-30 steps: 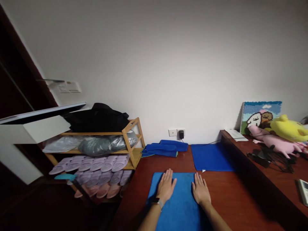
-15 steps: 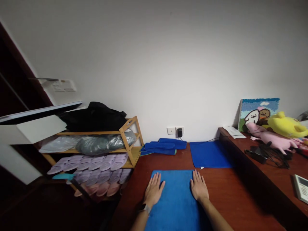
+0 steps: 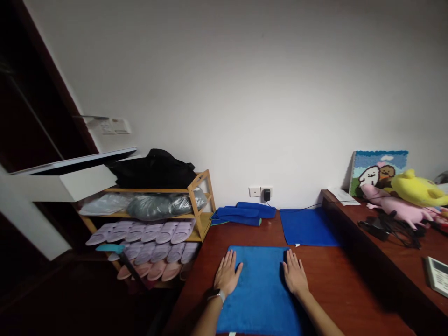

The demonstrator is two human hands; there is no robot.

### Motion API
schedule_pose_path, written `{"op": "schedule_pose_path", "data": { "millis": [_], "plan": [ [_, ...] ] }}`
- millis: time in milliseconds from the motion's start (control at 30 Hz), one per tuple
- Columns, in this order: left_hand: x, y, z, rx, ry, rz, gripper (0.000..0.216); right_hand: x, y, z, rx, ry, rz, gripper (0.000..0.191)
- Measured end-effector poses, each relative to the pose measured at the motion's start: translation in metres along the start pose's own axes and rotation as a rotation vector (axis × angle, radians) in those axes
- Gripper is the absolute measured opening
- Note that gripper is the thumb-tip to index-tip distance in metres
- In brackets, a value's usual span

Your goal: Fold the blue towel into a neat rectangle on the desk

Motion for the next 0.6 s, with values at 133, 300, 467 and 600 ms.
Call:
{"op": "schedule_pose_path", "data": {
  "millis": [133,300,467,600],
  "plan": [
    [0.005,-0.003,0.003,0.020,-0.001,-0.016,0.077,0.011,0.028,0.000,-0.040,0.008,0.004,0.072],
    [0.002,-0.005,0.002,0.001,-0.012,0.022,0.077,0.010,0.042,0.001,-0.036,0.006,-0.003,0.072],
    [-0.011,-0.006,-0.016,0.045,-0.031,-0.011,0.072,0.006,0.040,0.000,-0.025,-0.009,-0.003,0.071],
    [0.002,0.007,-0.083,0.255,0.047,-0.074,0.063,0.007,0.040,0.000,-0.034,-0.015,-0.004,0.071]
  ]
}}
Point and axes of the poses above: each hand's wrist, its own y-axis away from the middle knuckle, its own x-axis out of the palm, z = x × y, the point moved 5 cm from there along -y, towards the middle knuckle, and after that the axes turned 15 degrees about y, right-handed, at the moved point
